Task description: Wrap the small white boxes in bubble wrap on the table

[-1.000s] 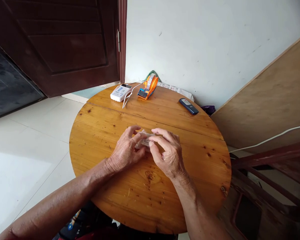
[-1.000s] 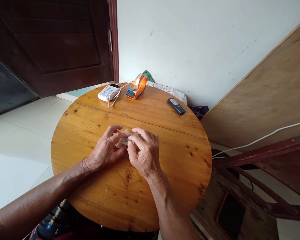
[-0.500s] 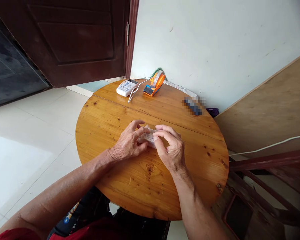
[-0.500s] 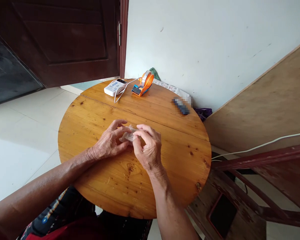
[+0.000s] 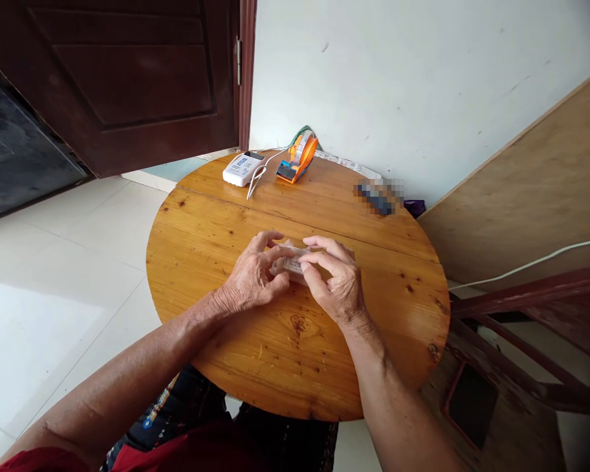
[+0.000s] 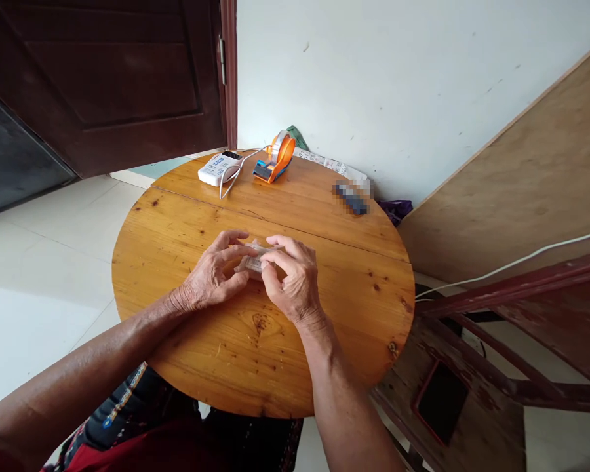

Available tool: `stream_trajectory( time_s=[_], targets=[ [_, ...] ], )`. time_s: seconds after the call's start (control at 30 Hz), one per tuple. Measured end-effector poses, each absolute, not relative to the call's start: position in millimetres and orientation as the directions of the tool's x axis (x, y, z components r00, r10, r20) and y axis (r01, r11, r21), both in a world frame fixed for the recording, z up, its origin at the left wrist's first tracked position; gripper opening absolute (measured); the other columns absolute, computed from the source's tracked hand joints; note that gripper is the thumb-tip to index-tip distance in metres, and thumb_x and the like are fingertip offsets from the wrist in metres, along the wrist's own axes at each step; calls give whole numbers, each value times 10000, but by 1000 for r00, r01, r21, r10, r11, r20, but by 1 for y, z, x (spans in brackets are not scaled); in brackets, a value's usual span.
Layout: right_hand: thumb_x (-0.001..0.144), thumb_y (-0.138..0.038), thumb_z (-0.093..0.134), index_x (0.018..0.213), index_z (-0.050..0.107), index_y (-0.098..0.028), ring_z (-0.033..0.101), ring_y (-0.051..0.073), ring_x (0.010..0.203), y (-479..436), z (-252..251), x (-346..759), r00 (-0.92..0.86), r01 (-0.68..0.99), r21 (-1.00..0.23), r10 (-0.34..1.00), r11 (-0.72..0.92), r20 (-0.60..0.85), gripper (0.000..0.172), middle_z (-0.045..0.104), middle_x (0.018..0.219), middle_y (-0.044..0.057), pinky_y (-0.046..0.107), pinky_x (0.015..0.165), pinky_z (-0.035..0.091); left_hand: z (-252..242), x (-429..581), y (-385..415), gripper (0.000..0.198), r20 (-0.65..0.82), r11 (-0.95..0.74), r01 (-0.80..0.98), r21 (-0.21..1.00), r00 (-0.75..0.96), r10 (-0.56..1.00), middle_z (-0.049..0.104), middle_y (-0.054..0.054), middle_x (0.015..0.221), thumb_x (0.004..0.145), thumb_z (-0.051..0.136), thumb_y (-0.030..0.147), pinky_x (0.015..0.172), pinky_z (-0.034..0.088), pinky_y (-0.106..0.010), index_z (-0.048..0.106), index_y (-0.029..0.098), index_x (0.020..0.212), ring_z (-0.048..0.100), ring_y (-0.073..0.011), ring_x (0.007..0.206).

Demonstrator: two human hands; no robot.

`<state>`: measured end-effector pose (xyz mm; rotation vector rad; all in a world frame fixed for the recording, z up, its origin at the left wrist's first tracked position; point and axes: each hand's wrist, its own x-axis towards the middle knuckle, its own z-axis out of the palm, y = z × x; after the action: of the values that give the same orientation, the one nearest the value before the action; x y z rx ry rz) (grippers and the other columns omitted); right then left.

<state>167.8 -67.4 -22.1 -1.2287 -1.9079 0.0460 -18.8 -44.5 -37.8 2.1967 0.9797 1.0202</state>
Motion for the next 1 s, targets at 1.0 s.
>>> stream_trajectory(
  time_s=[1.0],
  targets=[
    [825,-245,646,796,744,-261,638,232,1080,-55,-29,193,86,350,-861,903,369,422,103,710,1085,30,419,982,470,-50,1,-46,607,168,-198,179,964,172,971,523,-151,1310,727,606,237,1085,374,-490,499,136,1317,474,-300,1266]
  ],
)
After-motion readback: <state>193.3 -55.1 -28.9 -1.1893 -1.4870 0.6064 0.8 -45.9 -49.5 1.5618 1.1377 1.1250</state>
